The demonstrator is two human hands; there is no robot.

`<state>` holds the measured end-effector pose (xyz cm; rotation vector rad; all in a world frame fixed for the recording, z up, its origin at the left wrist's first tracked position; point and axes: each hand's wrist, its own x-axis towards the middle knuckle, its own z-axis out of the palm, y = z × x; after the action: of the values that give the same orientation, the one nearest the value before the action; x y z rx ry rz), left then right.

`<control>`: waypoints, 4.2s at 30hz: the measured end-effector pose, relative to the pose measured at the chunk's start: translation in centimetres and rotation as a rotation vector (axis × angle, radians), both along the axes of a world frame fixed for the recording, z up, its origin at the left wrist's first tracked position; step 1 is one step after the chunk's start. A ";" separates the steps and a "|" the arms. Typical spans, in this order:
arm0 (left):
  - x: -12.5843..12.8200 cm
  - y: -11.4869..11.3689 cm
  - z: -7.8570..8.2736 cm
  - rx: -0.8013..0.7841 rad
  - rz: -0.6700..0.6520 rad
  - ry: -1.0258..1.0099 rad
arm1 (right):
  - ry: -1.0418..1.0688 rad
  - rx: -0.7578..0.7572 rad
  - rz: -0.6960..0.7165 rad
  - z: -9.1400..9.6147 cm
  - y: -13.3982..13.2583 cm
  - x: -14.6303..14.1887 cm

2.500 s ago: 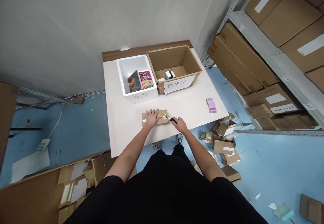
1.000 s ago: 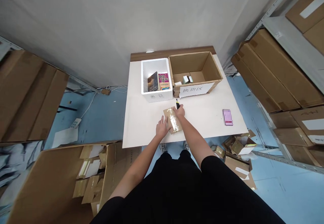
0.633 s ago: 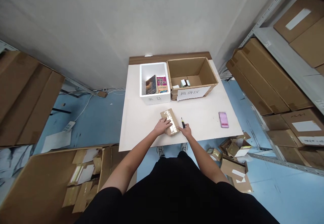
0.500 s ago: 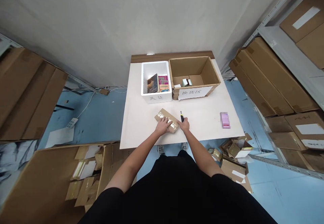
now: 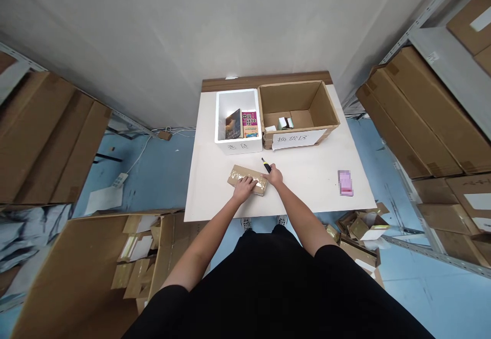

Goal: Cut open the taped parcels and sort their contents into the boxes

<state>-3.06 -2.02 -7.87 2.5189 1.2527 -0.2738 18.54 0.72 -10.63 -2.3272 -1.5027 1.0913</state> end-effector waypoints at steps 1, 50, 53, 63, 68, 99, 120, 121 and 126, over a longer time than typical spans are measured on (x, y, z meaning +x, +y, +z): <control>-0.1 -0.2 -0.1 0.016 -0.001 -0.003 | 0.001 0.001 0.005 0.0 0.0 -0.1; 0.6 0.3 0.7 -0.033 0.099 0.090 | -0.308 -0.107 0.897 3.7 0.2 6.3; 0.6 0.3 0.7 -0.021 0.094 0.082 | -0.272 -0.101 0.866 3.5 0.0 6.4; 0.5 0.2 0.0 -0.005 0.113 0.049 | -0.224 -0.049 0.915 3.2 1.7 4.1; 0.6 0.3 0.1 -0.003 0.112 0.073 | -0.216 -0.051 0.944 3.2 2.4 5.0; 0.8 0.0 0.0 0.008 0.129 0.067 | -0.140 -0.165 0.836 2.2 0.9 5.8; -0.5 -0.5 -0.6 0.025 0.034 0.004 | 0.140 -0.229 0.338 1.6 -4.6 5.6; -0.7 -0.5 -0.7 0.025 0.030 0.003 | 0.200 -0.226 0.269 1.1 -5.7 5.2; -0.9 0.1 -1.1 0.007 0.015 0.033 | 0.467 -0.185 0.026 -0.9 -9.6 1.9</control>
<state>-3.92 -1.91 -8.94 2.5193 1.2871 -0.3083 20.39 -8.85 -11.55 -1.9614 -1.3007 1.6980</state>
